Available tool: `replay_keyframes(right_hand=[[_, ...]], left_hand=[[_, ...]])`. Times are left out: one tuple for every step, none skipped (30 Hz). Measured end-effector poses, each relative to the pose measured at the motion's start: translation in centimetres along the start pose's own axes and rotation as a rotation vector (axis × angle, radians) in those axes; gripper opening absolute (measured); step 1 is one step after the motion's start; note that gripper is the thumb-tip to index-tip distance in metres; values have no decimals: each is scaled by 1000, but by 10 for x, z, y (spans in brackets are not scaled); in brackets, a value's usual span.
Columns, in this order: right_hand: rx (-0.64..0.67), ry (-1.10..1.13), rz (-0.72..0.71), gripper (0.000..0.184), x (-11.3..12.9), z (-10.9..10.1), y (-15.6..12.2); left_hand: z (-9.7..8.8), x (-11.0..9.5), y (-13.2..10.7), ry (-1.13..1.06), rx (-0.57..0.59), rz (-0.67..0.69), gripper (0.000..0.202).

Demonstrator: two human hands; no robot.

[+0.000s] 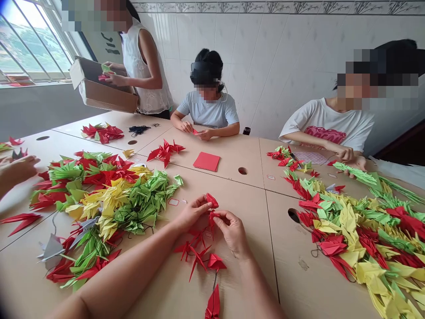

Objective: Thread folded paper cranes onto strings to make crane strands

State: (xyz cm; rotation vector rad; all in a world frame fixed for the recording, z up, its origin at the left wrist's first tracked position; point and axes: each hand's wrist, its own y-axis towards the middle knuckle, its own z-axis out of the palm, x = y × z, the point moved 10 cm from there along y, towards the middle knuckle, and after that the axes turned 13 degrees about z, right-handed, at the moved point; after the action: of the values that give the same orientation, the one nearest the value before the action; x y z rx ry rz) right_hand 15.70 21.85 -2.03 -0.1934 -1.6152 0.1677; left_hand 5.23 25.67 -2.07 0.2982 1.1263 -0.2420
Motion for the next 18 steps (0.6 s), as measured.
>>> replay_keyframes(right_hand=[[-32,1,-27,28,2,-4,-1],[-54,1,-47,27,4,-8,-1],[-62,-1,-54,26,4,-9,-1],[-54,-1,-49,26,4,-8,-1],[-41,1,-36,27,2,-7,-1],[-29,4,-21,27,1,-6,-1],[-24,8,-13,28,0,-5,-2],[-23,12,-11,29,0,-5,-2],[-20,16,-9,30,-1,-4,-2],[-12,18,-3,31,-2,-3,-2],[-1,17,6,32,-3,-2,-2],[7,11,14,33,-4,-2,-1],[8,0,13,33,-5,-2,-1],[2,-13,5,34,-4,-2,-1],[-7,-26,-5,34,-3,-3,0],[-15,-36,-15,34,-2,-4,0],[-18,-43,-23,34,-1,-4,0],[-17,-47,-27,34,0,-4,0]], left_hand=[[1,1,0,-21,3,-14,36],[2,2,-1,-31,10,-21,36],[3,2,-1,-31,18,-22,35],[3,1,-1,-22,23,-16,35],[3,0,-1,-9,27,-3,34],[4,-2,-1,5,32,12,33],[5,-4,0,18,37,26,32],[5,-5,0,32,40,40,32],[6,-7,0,49,46,54,31],[7,-8,0,69,55,65,31],[7,-9,0,90,62,74,31],[8,-10,0,111,69,81,31],[7,-10,0,129,72,84,32],[7,-9,0,139,71,84,32],[5,-8,1,142,64,80,32],[4,-6,1,140,54,76,33],[2,-5,2,137,44,71,34],[1,-3,2,137,39,67,34]])
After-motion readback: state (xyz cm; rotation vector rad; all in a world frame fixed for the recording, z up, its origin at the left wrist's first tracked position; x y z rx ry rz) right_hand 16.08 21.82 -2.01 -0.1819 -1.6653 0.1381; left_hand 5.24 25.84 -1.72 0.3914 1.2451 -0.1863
